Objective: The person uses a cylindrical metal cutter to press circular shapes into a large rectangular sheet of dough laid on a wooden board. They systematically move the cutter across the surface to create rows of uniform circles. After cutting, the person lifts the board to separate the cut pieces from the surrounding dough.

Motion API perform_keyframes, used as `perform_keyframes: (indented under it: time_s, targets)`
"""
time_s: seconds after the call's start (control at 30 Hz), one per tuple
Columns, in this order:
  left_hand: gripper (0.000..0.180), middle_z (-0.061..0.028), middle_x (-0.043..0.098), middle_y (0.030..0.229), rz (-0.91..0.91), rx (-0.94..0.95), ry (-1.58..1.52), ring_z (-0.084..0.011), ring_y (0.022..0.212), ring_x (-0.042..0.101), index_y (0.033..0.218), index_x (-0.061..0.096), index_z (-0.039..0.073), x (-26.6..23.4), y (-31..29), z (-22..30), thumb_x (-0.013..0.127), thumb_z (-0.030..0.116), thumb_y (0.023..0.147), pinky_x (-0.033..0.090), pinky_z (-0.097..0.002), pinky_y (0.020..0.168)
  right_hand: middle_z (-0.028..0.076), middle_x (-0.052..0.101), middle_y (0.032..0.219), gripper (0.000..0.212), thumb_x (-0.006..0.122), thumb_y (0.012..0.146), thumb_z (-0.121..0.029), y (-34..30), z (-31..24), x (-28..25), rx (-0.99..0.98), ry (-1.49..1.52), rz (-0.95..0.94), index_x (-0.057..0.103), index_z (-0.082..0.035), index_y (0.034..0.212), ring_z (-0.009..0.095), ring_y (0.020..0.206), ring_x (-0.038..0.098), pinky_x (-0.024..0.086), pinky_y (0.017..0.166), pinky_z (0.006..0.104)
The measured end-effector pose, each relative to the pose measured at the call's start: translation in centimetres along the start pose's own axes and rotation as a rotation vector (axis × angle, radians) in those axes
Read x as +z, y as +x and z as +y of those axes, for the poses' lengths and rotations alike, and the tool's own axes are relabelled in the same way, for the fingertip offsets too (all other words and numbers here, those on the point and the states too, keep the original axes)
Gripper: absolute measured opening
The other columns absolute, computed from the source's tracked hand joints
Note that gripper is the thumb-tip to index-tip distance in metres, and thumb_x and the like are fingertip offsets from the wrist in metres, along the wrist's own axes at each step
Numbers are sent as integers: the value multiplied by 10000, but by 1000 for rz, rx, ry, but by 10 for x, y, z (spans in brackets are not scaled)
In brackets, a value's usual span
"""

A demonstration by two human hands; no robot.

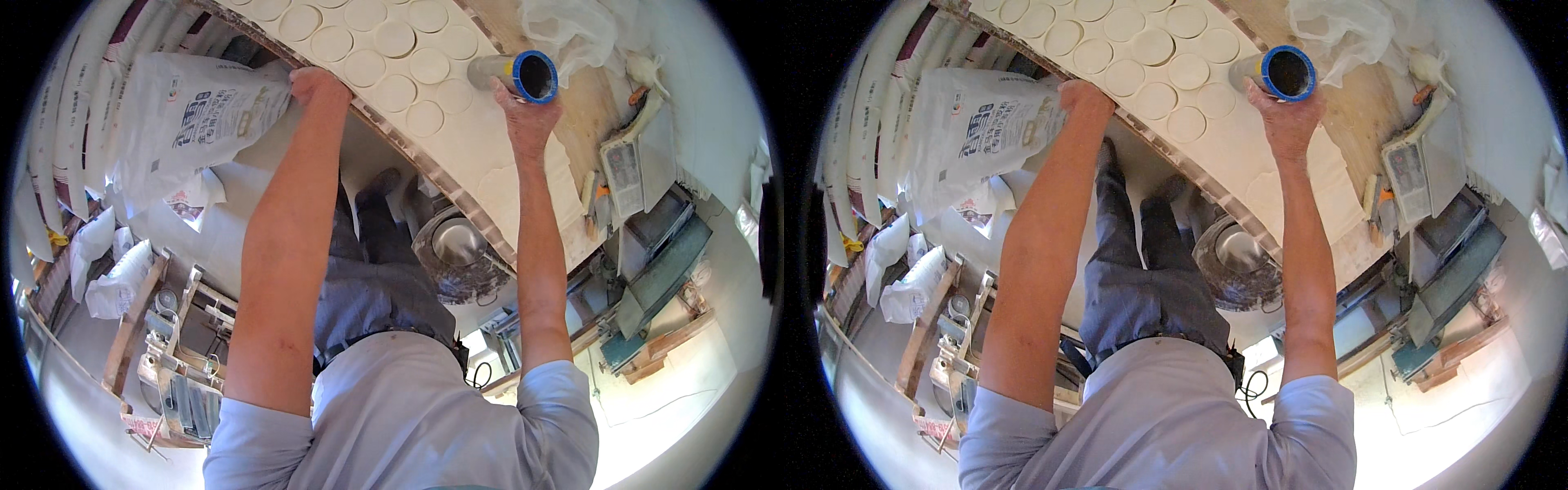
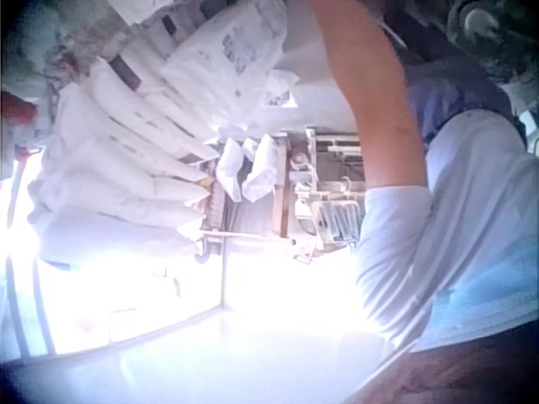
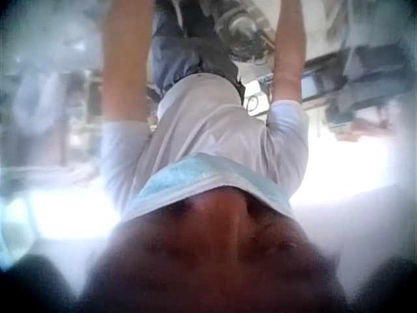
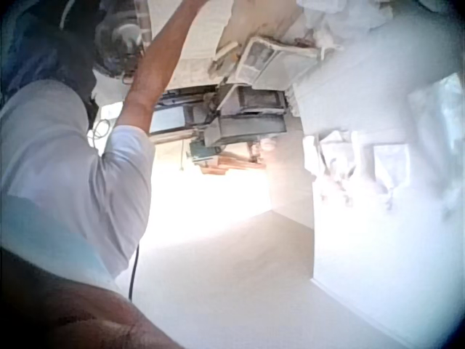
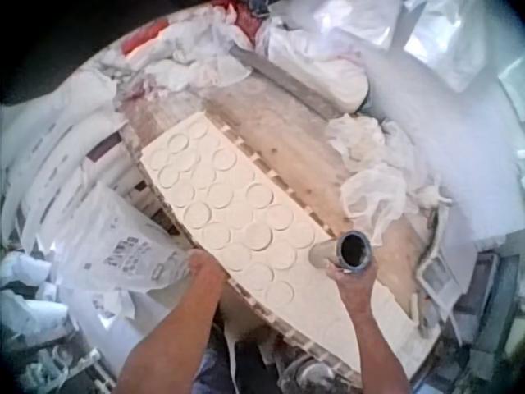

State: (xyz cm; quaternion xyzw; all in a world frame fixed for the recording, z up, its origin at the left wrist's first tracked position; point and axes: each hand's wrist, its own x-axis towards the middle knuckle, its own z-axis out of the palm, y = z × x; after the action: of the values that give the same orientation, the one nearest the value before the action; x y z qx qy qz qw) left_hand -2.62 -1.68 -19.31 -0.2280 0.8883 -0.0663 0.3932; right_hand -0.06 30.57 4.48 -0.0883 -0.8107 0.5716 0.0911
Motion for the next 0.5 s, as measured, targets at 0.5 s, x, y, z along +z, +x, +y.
perform_keyframes:
  time_s: [0.5]
  targets:
    - [298,-128,748,1095,13,-376,-1024,-228,942,767,1172,626,29,-52,-47,13,633,270,998,653,-373,741,36,671,1036,219,767,728,-167,42,-60,-1,-745,-1104,-271,718,-151,941,269,933,650,573,650,398]
